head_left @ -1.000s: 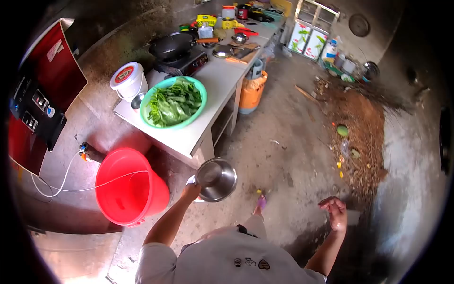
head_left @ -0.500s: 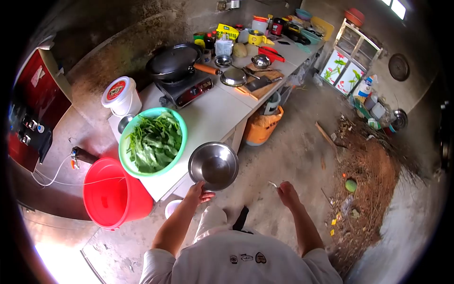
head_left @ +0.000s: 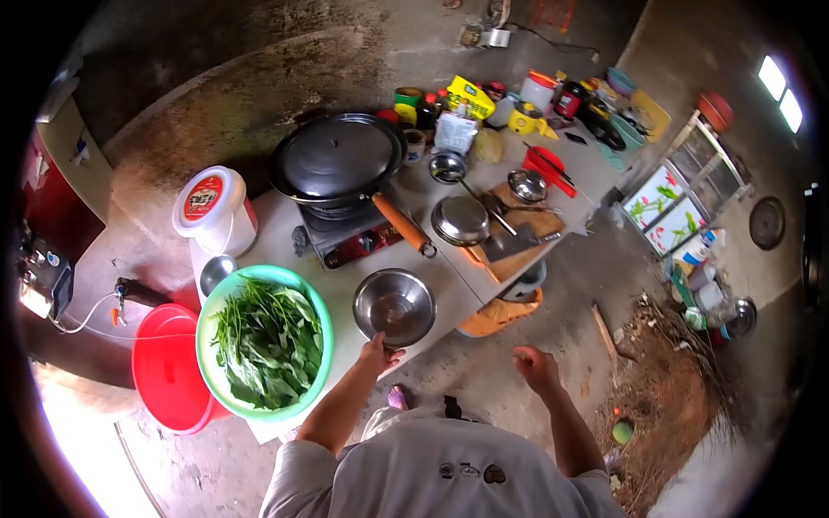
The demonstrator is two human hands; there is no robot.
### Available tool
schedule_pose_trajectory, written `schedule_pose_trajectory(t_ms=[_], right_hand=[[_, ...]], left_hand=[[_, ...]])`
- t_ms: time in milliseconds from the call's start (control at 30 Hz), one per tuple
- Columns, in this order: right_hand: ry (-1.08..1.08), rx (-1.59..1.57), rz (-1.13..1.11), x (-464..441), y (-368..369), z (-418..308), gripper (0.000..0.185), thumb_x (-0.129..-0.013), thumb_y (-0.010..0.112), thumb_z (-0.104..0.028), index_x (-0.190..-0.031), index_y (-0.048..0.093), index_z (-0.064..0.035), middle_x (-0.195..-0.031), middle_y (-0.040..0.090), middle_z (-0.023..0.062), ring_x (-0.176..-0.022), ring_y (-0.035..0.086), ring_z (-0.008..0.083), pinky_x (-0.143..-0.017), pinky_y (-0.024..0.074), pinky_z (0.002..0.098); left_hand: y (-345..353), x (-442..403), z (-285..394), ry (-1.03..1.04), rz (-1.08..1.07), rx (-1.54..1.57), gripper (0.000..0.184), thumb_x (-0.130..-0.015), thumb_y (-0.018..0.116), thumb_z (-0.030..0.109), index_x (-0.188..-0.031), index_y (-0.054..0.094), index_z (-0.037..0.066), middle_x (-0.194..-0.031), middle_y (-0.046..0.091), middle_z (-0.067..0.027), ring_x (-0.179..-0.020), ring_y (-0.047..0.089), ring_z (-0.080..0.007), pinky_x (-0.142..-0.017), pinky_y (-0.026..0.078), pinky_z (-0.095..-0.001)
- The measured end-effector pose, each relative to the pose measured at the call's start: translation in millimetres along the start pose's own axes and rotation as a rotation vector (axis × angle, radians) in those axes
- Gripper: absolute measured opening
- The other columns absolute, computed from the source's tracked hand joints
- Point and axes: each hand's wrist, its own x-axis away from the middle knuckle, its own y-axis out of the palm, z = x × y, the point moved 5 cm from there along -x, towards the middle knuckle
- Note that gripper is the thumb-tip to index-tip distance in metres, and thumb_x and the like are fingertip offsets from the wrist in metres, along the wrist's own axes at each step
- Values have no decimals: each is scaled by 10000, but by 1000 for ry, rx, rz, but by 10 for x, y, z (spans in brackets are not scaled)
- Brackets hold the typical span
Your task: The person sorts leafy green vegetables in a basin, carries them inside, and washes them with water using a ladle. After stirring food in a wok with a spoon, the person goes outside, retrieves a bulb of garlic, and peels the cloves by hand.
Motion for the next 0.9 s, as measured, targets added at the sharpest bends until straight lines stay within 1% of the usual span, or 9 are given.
schedule_pose_trajectory(t_ms=[167,233,300,367,433,533,633,800,900], right_hand=[[-206,-120,-30,-1277,-114,-362,176,-742,591,-216,-788,581,-47,-649,584,110,-591,580,246,-519,431,312],[-303,-145,24,-1801,-154,-509,159,-735,594,-193,-783,579,-42,-666,588,113,-591,581,248,-525,434,310],[-342,-199,-8,-2280,-73,-524,148,-732,594,-177,-785,580,-39,-676,592,112,-596,582,250,-530,438,311],[-388,-248,-46,-2699,32,-519,138,-728,594,-160,-787,581,-36,-685,596,112,-602,583,251,-535,441,312],[-496,-299,-24,-2994,118,-505,119,-723,591,-132,-786,580,-31,-676,595,109,-605,582,250,-538,447,312],[-537,-300,-160,-3331,149,-408,120,-726,594,-131,-785,573,-29,-686,587,111,-604,579,251,-529,448,313],[-554,-322,-252,-3493,173,-228,120,-729,597,-133,-779,564,-29,-695,577,114,-594,572,248,-513,440,310],[-570,-290,-310,-3526,52,142,76,-722,597,-89,-746,550,-34,-646,549,110,-557,549,248,-504,425,314],[-540,-288,-361,-3512,86,489,69,-724,592,-82,-748,555,-29,-637,546,112,-559,547,249,-514,425,315]], left_hand=[[65,95,162,144,133,49,558,-811,436,495,-1094,421,14,-779,588,-124,-773,595,-249,-568,432,-318],[-7,365,389,363,388,-300,430,-807,510,396,-1013,499,18,-792,594,-126,-752,583,-230,-564,439,-326],[52,791,917,1001,602,-778,269,-795,558,280,-864,551,20,-755,594,-130,-676,574,-202,-562,446,-338],[603,1532,1653,986,980,-1066,221,-778,572,214,-662,509,36,-563,546,-114,-491,543,-223,-471,432,-349],[995,1865,2328,1029,1208,-1299,256,-767,562,249,-627,503,43,-569,540,-136,-513,541,-304,-469,431,-399],[1586,1911,3282,1203,1214,-1316,277,-754,565,268,-659,540,8,-666,553,-166,-648,548,-344,-582,426,-405],[1676,1253,4148,1064,1167,-1385,292,-741,564,308,-778,575,18,-843,571,-182,-801,546,-323,-680,439,-400],[1703,475,4781,707,1449,-1460,314,-738,548,308,-938,595,70,-954,586,-136,-955,539,-302,-802,444,-393],[1533,174,4963,510,1341,-1390,256,-687,575,179,-912,627,68,-983,592,-136,-928,568,-282,-733,479,-376]])
